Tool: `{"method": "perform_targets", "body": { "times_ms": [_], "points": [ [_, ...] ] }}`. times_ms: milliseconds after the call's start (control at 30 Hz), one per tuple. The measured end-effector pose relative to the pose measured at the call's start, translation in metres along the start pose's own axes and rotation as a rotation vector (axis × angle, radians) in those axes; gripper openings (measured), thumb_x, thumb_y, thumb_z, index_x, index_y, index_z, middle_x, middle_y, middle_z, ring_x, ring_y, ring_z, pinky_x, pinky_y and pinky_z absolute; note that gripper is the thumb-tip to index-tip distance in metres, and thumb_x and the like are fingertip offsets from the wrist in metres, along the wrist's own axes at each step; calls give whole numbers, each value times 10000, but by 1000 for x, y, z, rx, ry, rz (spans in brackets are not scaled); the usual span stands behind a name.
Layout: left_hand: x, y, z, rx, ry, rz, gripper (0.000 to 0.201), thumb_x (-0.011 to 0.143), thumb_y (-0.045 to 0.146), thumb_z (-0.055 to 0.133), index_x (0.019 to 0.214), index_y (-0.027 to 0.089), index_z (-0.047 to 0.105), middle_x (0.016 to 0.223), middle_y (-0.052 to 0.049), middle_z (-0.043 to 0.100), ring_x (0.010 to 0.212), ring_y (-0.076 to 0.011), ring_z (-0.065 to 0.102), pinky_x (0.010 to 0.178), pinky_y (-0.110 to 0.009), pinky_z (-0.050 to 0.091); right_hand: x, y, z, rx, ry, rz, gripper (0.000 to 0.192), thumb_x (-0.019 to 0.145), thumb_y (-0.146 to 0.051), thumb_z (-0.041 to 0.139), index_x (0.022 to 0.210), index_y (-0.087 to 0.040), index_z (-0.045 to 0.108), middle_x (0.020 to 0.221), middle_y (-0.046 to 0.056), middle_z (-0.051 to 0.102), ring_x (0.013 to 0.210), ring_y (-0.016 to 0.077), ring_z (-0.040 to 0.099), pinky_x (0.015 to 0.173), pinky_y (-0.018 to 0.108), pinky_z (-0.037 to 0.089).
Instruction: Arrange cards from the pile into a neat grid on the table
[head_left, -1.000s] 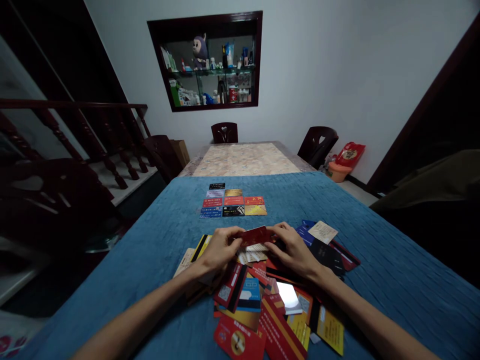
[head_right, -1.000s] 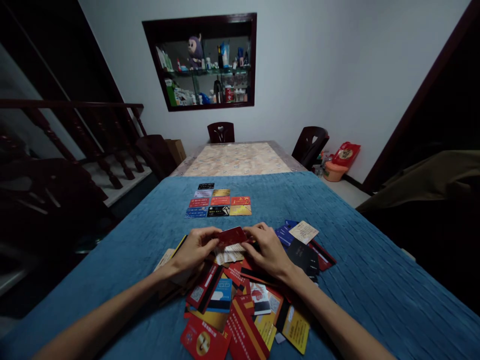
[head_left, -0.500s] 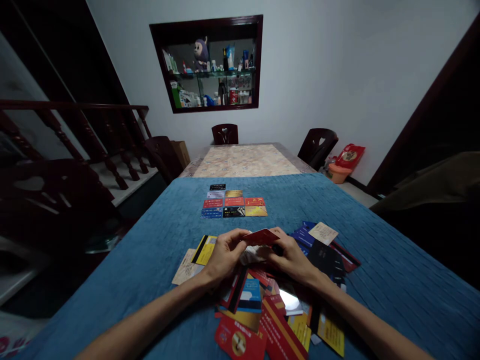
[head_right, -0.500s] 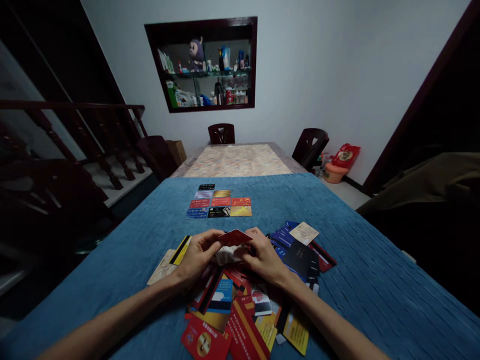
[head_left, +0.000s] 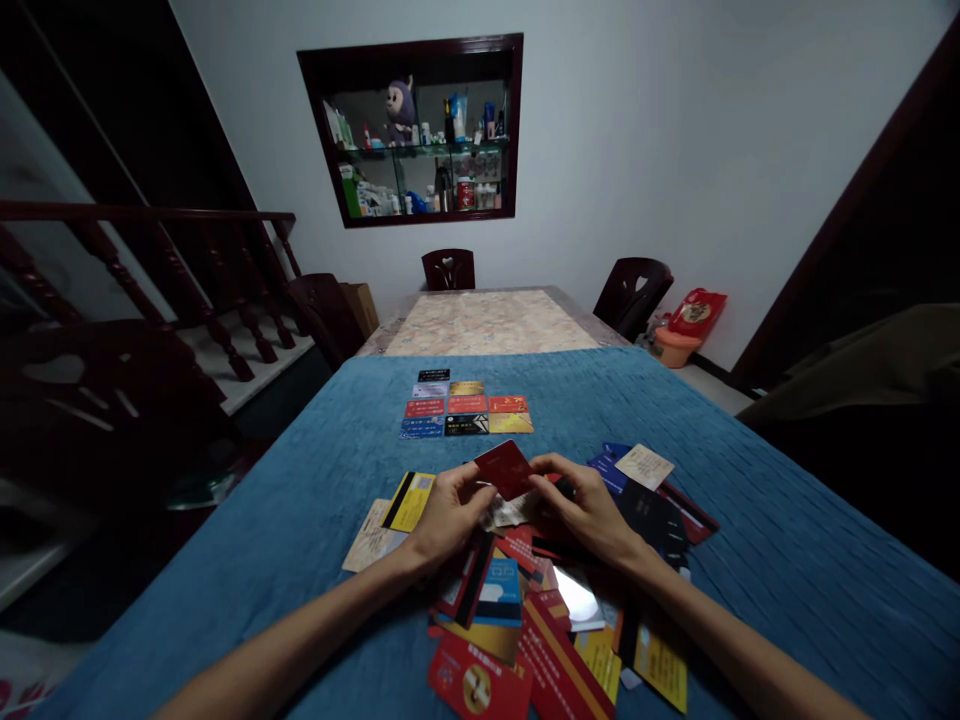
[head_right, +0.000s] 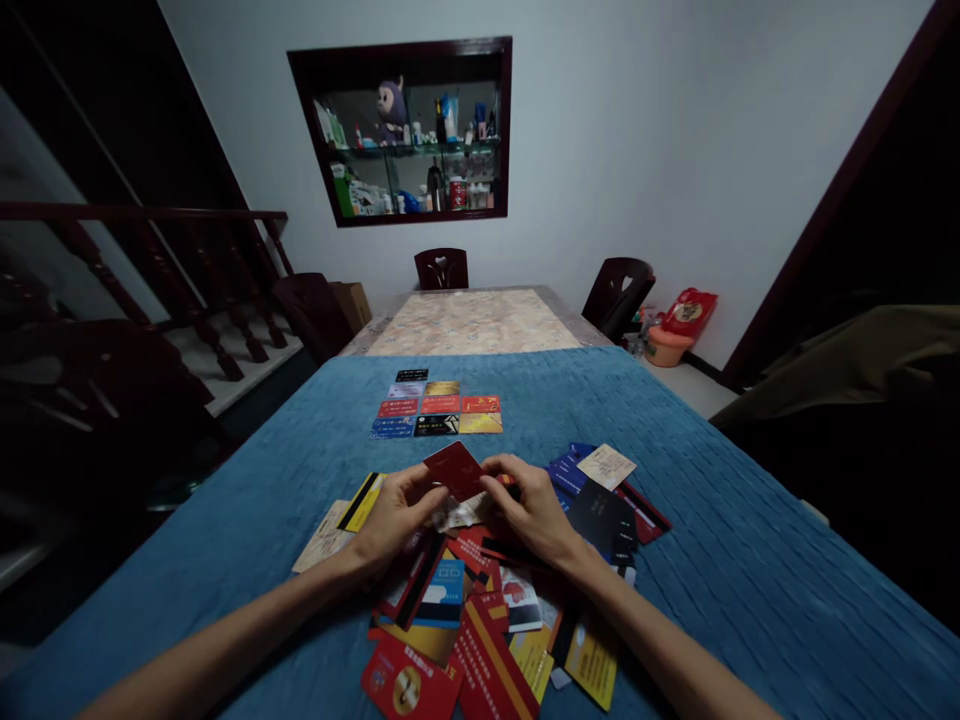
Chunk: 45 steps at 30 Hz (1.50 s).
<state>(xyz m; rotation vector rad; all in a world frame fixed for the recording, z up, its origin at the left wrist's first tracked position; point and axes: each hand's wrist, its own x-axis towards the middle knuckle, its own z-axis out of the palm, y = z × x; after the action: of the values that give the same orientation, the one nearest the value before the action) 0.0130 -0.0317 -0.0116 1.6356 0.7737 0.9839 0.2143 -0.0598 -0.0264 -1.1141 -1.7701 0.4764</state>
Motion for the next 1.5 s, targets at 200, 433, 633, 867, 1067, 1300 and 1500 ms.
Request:
{"method": "perform_targets", "body": {
  "times_ms": [200, 433, 633, 867, 1067, 1300, 1500],
  "points": [
    [2, -7, -4, 40, 71, 30, 311, 793, 212, 593, 1096, 156, 632, 1078, -76, 686, 939, -187, 654, 796, -272, 527, 2, 5, -8, -166, 56, -99, 185, 960, -299, 481, 953, -214, 646, 895, 59, 689, 839, 211, 610, 780, 347, 479],
    [0, -6, -6, 329, 143, 189, 367, 827, 122, 514, 1184, 182, 578, 973, -45, 667, 829, -130, 630, 737, -234, 508, 3, 12, -12, -395, 24, -221, 238, 989, -261, 422, 988, -205, 654, 853, 71, 668, 803, 209, 539, 719, 349, 421],
    [-2, -8, -6, 490, 112, 322, 333, 836, 80, 504, 1128, 195, 616, 1023, -43, 680, 852, -139, 637, 793, -263, 513, 2, 15, -8, -531, 31, -362, 207, 992, -230, 446, 993, -184, 647, 817, 63, 661, 794, 198, 506, 689, 331, 374],
    [0, -10, -6, 504, 76, 309, 229, 842, 88, 502, 989, 173, 657, 971, -50, 712, 914, -164, 659, 859, -290, 518, 1, 11, -7, -565, 27, -410, 196, 991, -212, 446, 1024, -176, 636, 828, 62, 655, 807, 199, 499, 703, 340, 367],
    [3, -9, -11, 476, 124, 273, 231, 817, 88, 497, 945, 170, 671, 945, -43, 716, 893, -163, 662, 828, -276, 522, 0, 11, -7, -607, 17, -418, 256, 943, -254, 532, 1177, -157, 572, 1042, 118, 647, 940, 250, 510, 772, 391, 407],
    [7, -11, -16, 470, 167, 287, 220, 816, 99, 509, 945, 173, 672, 929, -37, 714, 876, -162, 664, 824, -277, 515, 0, 14, -7, -705, 22, -451, 414, 898, -294, 608, 1273, -142, 523, 1177, 153, 603, 1057, 287, 494, 857, 441, 430],
    [7, -7, -16, 469, 164, 284, 215, 826, 109, 505, 949, 175, 669, 933, -38, 717, 864, -162, 664, 818, -279, 522, 1, 9, -8, -777, 56, -519, 344, 925, -242, 543, 1250, -129, 549, 1154, 148, 607, 1054, 275, 487, 866, 426, 429]
  ]
}}
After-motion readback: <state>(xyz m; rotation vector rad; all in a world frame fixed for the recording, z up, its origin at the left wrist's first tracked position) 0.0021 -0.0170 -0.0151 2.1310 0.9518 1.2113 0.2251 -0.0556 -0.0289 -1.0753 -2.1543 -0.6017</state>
